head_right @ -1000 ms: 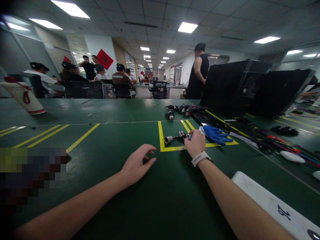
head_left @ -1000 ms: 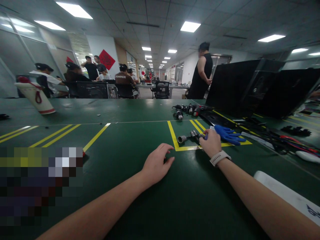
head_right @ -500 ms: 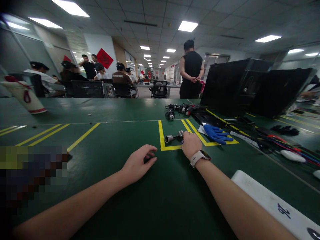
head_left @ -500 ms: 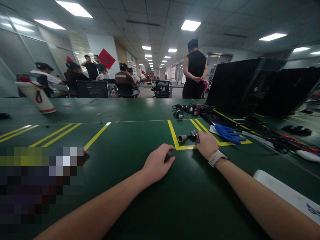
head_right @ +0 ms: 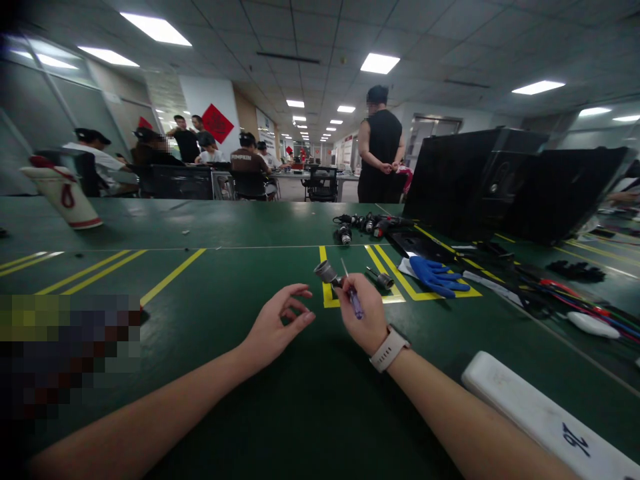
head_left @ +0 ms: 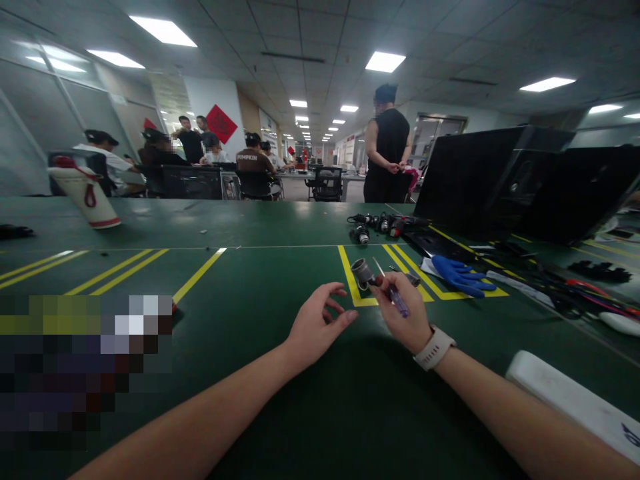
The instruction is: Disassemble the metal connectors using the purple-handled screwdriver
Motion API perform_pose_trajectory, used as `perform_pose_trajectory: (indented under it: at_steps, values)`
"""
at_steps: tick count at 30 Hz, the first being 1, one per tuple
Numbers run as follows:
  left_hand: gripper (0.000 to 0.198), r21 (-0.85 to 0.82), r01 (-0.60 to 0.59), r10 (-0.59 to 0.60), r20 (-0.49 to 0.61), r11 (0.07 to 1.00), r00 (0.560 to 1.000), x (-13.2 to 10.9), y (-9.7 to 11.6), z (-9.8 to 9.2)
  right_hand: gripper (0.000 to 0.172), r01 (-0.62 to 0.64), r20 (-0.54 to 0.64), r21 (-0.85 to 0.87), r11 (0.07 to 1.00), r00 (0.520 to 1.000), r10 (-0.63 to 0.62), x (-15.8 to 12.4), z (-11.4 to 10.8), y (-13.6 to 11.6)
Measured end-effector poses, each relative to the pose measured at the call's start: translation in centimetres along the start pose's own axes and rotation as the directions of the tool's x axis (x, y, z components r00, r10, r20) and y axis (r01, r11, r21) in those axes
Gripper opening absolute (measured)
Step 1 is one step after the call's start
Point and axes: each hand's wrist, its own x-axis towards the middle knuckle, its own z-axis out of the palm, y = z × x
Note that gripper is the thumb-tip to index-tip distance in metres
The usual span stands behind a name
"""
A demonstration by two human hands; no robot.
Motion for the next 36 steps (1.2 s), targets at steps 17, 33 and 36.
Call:
perform_pose_trajectory:
  at_steps: [17,33,36]
  values:
    - [0.016,0.081,-0.119,0.132,-0.184,0.990,0.974,0.3,-0.7,0.0,0.008,0.220,0.065,0.376,0.900,0.963,-0.263,-2.2,-1.0,-5.1]
    - [0.028,0.375,-0.099,0.165,-0.146,0.922,0.975,0.1,0.0,-0.2,0.020,0.172,0.209,0.223,0.959,0.953,-0.220,-2.5,-0.5,-5.9]
    - [0.031,0.331,-0.115,0.156,-0.101,0.937,0.983,0.1,-0.1,-0.1,0.025,0.081,0.200,0.288,0.954,0.969,-0.142,-2.4,-0.6,-5.8]
